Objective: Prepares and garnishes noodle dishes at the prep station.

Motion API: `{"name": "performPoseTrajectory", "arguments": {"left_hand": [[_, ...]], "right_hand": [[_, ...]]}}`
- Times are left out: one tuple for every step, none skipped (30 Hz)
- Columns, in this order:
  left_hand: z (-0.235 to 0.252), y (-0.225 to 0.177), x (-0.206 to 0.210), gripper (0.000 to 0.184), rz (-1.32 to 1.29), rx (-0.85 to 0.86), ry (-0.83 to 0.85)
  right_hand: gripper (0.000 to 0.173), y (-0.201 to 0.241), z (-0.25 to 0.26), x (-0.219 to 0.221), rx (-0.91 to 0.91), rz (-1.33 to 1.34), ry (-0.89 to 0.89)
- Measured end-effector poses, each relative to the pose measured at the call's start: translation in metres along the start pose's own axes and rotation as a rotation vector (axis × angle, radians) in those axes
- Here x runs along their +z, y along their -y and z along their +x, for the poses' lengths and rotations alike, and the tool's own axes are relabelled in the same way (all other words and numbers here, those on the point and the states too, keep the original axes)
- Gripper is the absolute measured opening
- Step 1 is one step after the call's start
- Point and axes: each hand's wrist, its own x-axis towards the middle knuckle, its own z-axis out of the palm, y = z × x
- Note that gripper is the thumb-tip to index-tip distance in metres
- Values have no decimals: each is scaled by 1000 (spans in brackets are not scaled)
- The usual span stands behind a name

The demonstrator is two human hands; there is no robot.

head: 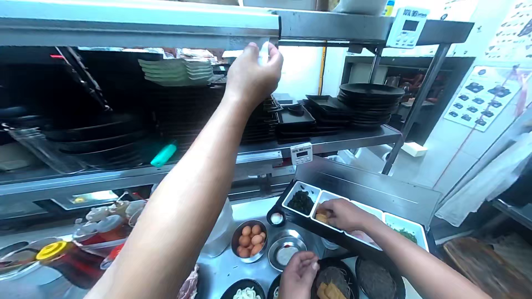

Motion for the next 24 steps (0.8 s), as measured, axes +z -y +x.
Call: {"name": "performPoseTrajectory", "arguments": {"left_hand": [[2,-4,3,34,24,-57,-18],[13,1,5,34,15,-98,-35],[36,26,7,33,-19,-65,-66],[78,84,8,29,-58,156,-104],[145,171,8,26,-104,605,-146],[196,220,9,25,-129,707,-187],[222,240,10,24,-119,654,-232],[233,242,10,22,-101,581,-259],[235,235,12,21,-89,531,-271],[235,228,14,20,-91,514,-274],[234,221,18,21,-117,524,-271],[232,216,23,25,-163,549,-268],[228,212,28,29,-230,584,-266],[222,209,34,32,-305,617,-270],[216,209,40,33,-373,643,-274],[209,209,45,33,-428,654,-278],[202,211,49,30,-478,653,-280],[194,215,53,27,-525,641,-271],[187,220,56,25,-572,615,-254],[181,226,59,23,-614,582,-232],[175,234,62,23,-650,557,-209],[171,243,64,24,-670,538,-186],[168,252,66,25,-674,524,-160],[165,262,67,26,-669,516,-130]], "right_hand": [[33,-1,2,1,-15,-20,17],[28,0,4,1,-28,-42,19],[24,1,4,0,-38,-50,8],[22,2,3,-2,-44,-49,-10],[22,2,1,-4,-43,-37,-40],[23,3,-4,-6,-32,-15,-82],[23,4,-10,-8,-15,20,-145],[22,7,-18,-11,3,57,-225],[21,10,-28,-13,9,90,-317],[19,14,-37,-13,-8,110,-424],[17,19,-47,-12,-53,112,-544],[14,24,-55,-8,-126,100,-669],[11,30,-63,-4,-212,83,-776],[10,37,-70,1,-290,69,-859],[8,45,-77,8,-349,64,-915],[8,52,-84,15,-387,66,-954],[10,58,-91,23,-408,77,-982],[11,63,-97,31,-415,98,-999],[11,66,-103,40,-412,136,-1014],[11,68,-108,49,-405,191,-1024],[12,70,-114,58,-389,251,-1030],[13,71,-121,67,-358,310,-1027],[15,73,-128,76,-325,374,-1014],[17,74,-135,85,-289,438,-996]]}}
